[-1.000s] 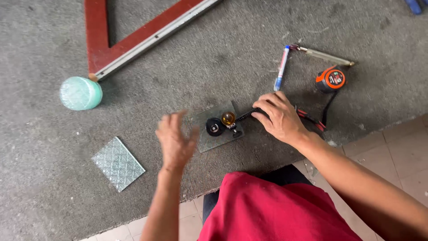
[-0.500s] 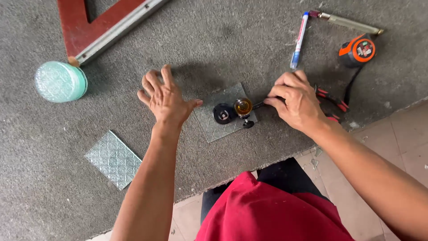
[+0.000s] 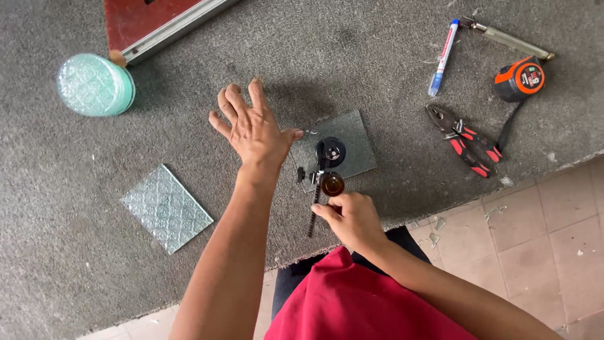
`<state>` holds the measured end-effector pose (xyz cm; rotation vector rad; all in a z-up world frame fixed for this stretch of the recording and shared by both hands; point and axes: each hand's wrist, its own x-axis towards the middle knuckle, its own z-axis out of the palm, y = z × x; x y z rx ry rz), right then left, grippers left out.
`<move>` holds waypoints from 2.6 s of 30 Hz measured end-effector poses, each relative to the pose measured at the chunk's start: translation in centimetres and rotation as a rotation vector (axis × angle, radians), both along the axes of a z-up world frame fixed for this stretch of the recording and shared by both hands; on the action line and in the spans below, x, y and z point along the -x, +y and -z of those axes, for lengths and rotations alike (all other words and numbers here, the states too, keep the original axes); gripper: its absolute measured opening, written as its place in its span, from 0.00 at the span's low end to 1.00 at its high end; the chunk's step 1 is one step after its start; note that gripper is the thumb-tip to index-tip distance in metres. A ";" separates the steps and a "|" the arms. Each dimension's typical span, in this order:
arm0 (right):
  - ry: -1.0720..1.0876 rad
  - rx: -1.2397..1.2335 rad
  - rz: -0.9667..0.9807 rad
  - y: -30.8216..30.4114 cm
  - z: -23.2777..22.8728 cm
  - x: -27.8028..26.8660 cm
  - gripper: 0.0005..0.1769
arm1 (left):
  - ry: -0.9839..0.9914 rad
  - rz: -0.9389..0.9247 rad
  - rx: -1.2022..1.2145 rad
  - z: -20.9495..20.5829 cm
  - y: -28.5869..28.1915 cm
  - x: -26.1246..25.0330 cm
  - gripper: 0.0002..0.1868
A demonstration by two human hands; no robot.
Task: Measuring and cutting pieces of decorative glass using a tape measure, marker, square ruler, and glass cutter on a workshop table.
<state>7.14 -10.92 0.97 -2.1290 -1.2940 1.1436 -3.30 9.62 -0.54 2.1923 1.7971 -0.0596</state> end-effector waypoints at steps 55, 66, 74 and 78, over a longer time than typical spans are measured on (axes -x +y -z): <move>-0.596 0.024 -0.076 11.9 -0.8 -13.0 0.34 | -0.436 -0.090 -0.063 -3.2 -16.4 0.5 0.05; -0.574 0.110 0.034 9.0 -1.0 -12.1 0.39 | -0.344 0.138 0.013 0.3 -14.3 3.2 0.06; -0.547 0.189 0.110 6.7 -1.9 -10.9 0.40 | -0.367 0.139 0.033 0.4 -13.9 3.5 0.07; -0.537 0.213 0.109 5.9 -2.0 -11.0 0.41 | -0.345 0.140 0.066 0.0 -13.7 3.4 0.07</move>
